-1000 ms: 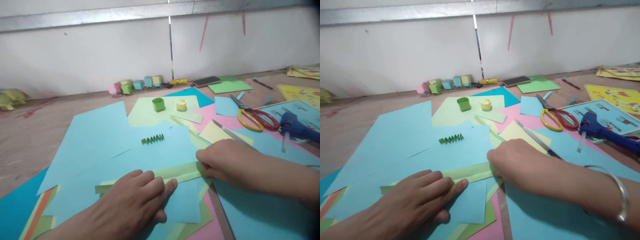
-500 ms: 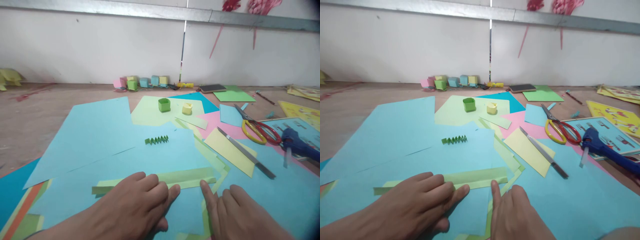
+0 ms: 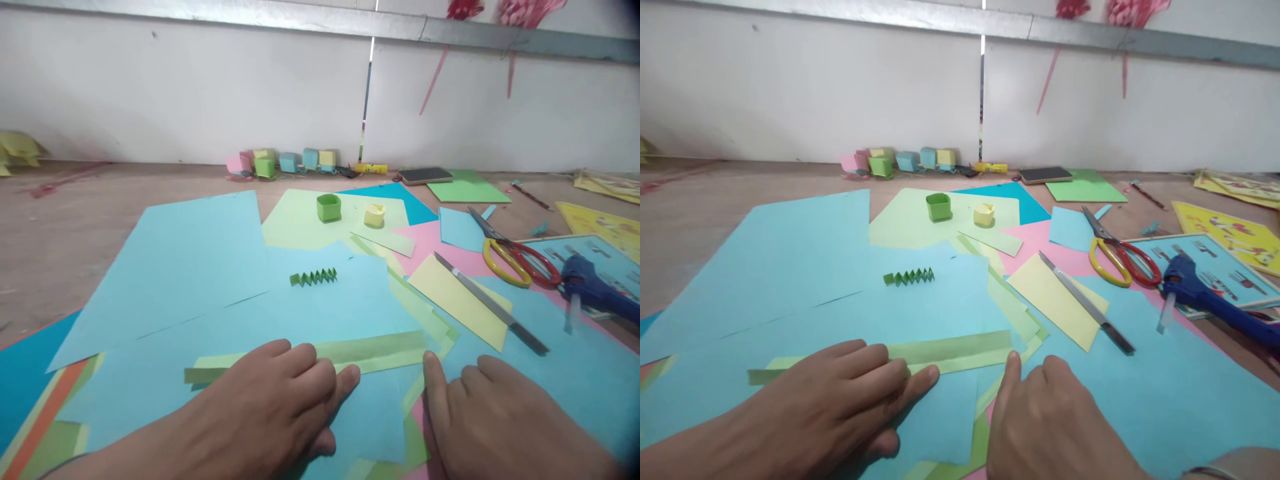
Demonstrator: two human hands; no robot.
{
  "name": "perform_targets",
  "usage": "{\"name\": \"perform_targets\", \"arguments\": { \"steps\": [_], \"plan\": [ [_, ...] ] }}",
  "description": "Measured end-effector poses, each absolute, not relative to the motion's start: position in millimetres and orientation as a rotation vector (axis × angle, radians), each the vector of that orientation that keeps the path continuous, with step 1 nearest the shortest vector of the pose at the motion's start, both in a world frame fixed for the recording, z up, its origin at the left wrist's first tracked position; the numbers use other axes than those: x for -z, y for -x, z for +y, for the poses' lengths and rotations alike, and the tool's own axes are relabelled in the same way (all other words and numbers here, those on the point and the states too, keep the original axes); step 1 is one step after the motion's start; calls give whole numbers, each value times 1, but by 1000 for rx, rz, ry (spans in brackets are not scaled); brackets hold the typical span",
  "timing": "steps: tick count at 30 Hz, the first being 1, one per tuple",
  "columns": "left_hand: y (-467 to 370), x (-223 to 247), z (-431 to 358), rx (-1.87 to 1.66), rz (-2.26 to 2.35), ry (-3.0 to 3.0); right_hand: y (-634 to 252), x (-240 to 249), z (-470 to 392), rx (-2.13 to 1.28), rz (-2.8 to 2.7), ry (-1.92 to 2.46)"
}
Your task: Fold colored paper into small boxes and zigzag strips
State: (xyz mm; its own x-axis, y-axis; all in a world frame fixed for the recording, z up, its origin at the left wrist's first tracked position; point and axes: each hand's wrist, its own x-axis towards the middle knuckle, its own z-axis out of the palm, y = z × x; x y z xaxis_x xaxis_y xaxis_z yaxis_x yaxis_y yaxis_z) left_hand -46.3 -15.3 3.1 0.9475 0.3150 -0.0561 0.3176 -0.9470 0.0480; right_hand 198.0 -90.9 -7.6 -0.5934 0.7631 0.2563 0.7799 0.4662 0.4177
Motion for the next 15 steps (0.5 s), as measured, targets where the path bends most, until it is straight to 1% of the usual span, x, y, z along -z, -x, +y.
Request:
{"name": "perform_targets", "arguments": {
  "steps": [4, 7, 11, 15],
  "plan": [
    [46, -3, -16, 64, 498, -3042, -195, -14, -76, 597, -2586, 1412],
    [48, -2, -16, 43, 489, -3055, -199, -21, -64, 404, -2595, 1396],
    [48, -2, -15, 37, 478, -3067, -212, -15, -48, -13, -2739, 1524],
    [46, -2, -17, 55, 510, -3075, -222, -14, -35, -376, -2741, 1579]
  ]
}}
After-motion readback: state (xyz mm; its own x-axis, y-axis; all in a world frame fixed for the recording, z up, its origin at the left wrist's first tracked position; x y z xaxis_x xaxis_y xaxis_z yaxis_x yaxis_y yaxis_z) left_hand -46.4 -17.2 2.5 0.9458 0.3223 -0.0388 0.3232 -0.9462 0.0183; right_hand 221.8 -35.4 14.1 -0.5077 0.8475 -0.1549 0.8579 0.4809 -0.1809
